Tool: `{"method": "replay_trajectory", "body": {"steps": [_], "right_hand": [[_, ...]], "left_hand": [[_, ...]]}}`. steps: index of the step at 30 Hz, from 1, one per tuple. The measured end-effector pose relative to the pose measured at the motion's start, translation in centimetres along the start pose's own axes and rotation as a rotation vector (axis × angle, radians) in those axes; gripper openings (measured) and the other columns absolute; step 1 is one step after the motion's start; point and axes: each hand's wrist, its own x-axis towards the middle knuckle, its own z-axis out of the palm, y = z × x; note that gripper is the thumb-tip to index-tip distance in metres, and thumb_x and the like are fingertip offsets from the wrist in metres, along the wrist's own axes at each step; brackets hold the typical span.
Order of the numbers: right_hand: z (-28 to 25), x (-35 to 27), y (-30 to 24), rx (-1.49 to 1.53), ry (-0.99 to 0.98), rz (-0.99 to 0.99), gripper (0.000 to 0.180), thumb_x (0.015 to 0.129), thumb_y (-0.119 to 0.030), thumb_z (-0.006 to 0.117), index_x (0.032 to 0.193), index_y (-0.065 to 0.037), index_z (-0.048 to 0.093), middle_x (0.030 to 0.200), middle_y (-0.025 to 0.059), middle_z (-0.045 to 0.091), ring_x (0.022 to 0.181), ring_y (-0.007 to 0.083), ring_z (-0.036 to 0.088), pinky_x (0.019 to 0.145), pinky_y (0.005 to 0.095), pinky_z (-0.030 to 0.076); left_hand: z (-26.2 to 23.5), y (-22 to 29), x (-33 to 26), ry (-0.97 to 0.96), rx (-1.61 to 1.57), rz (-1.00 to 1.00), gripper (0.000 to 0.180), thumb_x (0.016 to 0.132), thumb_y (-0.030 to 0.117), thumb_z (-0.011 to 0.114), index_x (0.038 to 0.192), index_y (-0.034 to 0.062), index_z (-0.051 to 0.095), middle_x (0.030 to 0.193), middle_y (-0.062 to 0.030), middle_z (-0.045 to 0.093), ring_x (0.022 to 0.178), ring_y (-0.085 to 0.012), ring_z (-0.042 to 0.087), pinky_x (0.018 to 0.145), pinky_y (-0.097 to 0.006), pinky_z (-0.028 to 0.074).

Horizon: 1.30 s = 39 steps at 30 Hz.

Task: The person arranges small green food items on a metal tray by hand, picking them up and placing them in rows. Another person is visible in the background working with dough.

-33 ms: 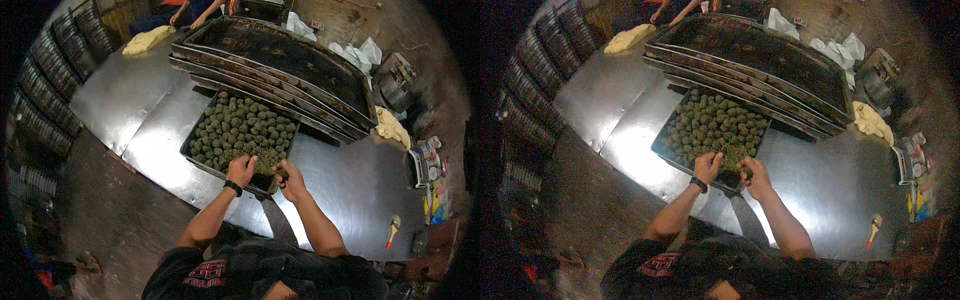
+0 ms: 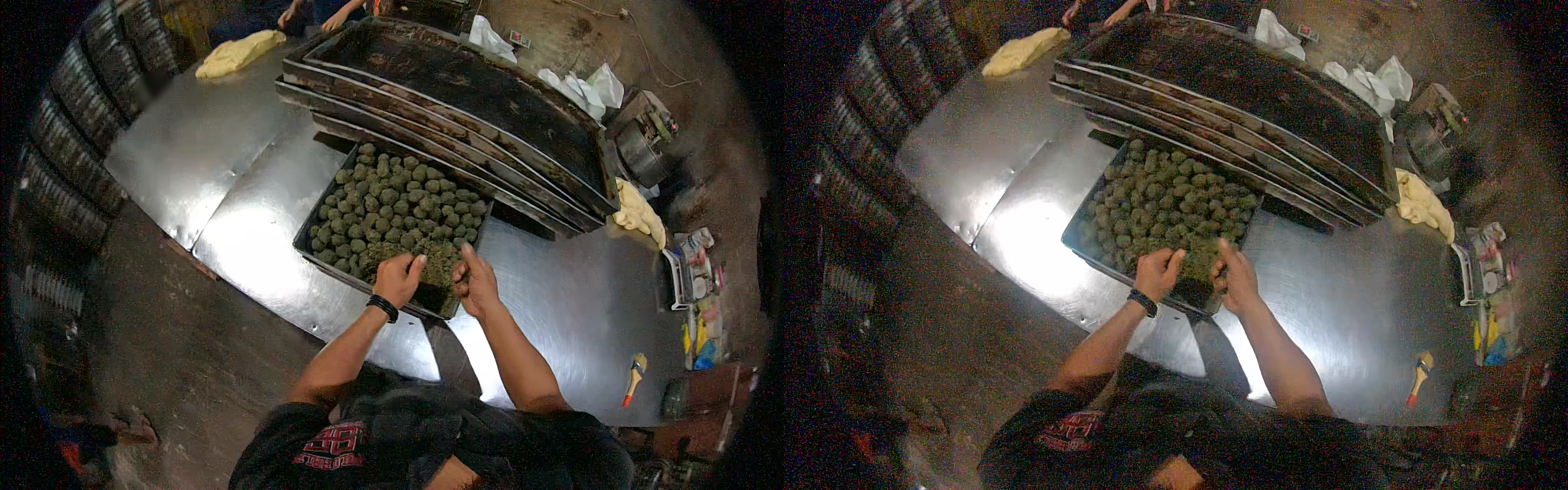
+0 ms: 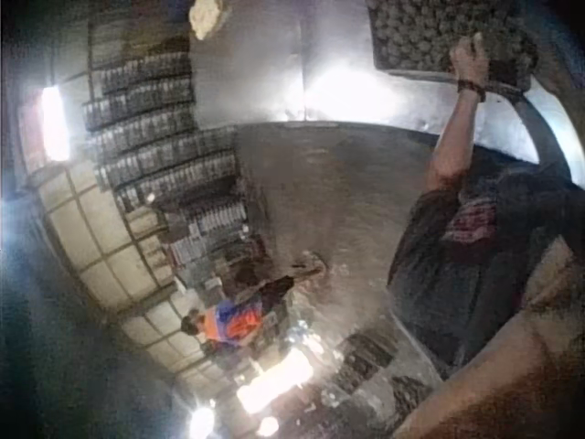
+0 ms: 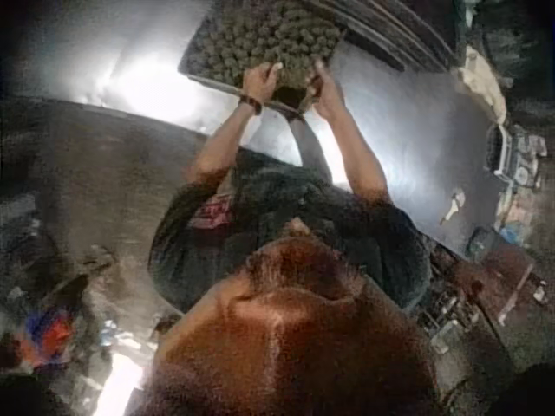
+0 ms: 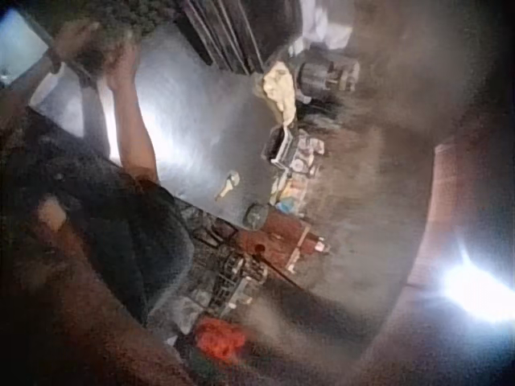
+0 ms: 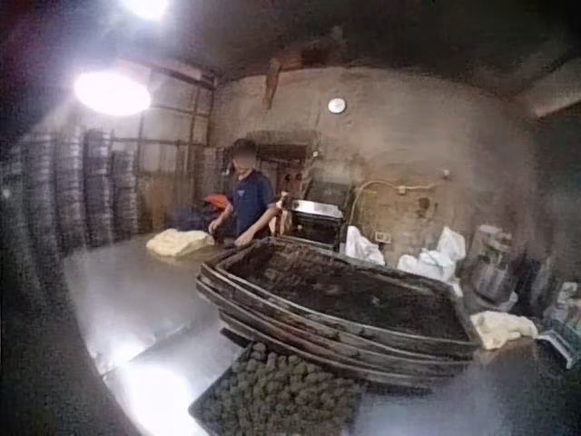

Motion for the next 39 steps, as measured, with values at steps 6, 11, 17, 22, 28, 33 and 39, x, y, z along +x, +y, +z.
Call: {"method": "replay_trajectory", "body": {"steps": [6,11,17,22,28,33,39], "right_hand": [[7.2,9.3,-2.8,-1.185,-0.099,-0.559,0.029,0.075,-0.026,0.065,0.095,-0.007,0.057,0.090,0.0099,0.061,0.081,0.0214,0.058,0.072,0.0336,0.046],[13.7,16.6,-5.1,-1.552,-0.082,-1.005,0.036,0.075,-0.022,0.063,0.106,-0.007,0.055,0.104,0.0155,0.056,0.098,0.0321,0.054,0.083,0.0411,0.043],[12.9,18.9,-4.4,-1.788,0.223,-0.862,0.026,0.076,-0.020,0.063,0.098,-0.006,0.061,0.103,0.0134,0.058,0.086,0.0303,0.059,0.073,0.0388,0.048],[9.8,11.3,-3.1,-1.271,0.263,-0.630,0.027,0.075,-0.019,0.065,0.098,-0.005,0.062,0.090,0.0103,0.064,0.078,0.0190,0.061,0.068,0.0306,0.048],[5.7,2.7,1.2,-0.923,0.117,-0.502,0.042,0.078,-0.019,0.065,0.117,-0.009,0.053,0.098,0.0091,0.062,0.075,0.0145,0.059,0.063,0.0287,0.048],[4.0,1.6,2.6,-1.210,0.050,-1.012,0.047,0.073,-0.017,0.065,0.117,-0.008,0.052,0.110,0.0166,0.056,0.096,0.0310,0.057,0.079,0.0368,0.047],[1.2,1.5,1.0,-0.748,-0.122,-0.609,0.037,0.075,-0.015,0.062,0.110,-0.004,0.056,0.100,0.0125,0.060,0.084,0.0214,0.059,0.067,0.0305,0.049]], "left_hand": [[-2.4,-1.4,1.2,-0.406,-0.225,0.121,0.036,0.083,0.031,0.053,0.065,-0.0003,0.055,0.055,-0.0188,0.050,0.052,-0.0345,0.053,0.051,-0.041,0.041],[-2.6,-2.7,1.5,-0.520,-0.341,0.147,0.041,0.085,0.030,0.052,0.060,-0.0025,0.051,0.057,-0.0202,0.049,0.054,-0.0346,0.052,0.051,-0.043,0.039],[-3.8,-3.5,1.5,-0.576,-0.473,0.157,0.041,0.085,0.029,0.052,0.059,-0.0019,0.050,0.055,-0.0195,0.048,0.052,-0.0316,0.052,0.050,-0.041,0.038],[-4.1,-2.6,1.7,-0.595,-0.467,-0.121,0.037,0.087,0.031,0.051,0.066,0.0001,0.053,0.054,-0.0113,0.049,0.053,-0.0217,0.053,0.050,-0.035,0.040],[-2.5,-0.6,3.0,-0.317,-1.006,-0.603,0.043,0.092,0.043,0.036,0.083,0.0065,0.058,0.083,-0.0044,0.056,0.081,-0.0134,0.051,0.075,-0.030,0.040],[-0.9,2.5,3.3,-0.264,-1.205,-0.713,0.054,0.090,0.055,0.031,0.102,0.0057,0.051,0.103,-0.0060,0.048,0.099,-0.0188,0.043,0.087,-0.035,0.033],[-1.6,3.2,1.0,-0.254,-1.010,-0.649,0.049,0.089,0.045,0.043,0.114,0.0038,0.051,0.093,-0.0032,0.053,0.080,-0.0147,0.053,0.070,-0.028,0.045]]}}
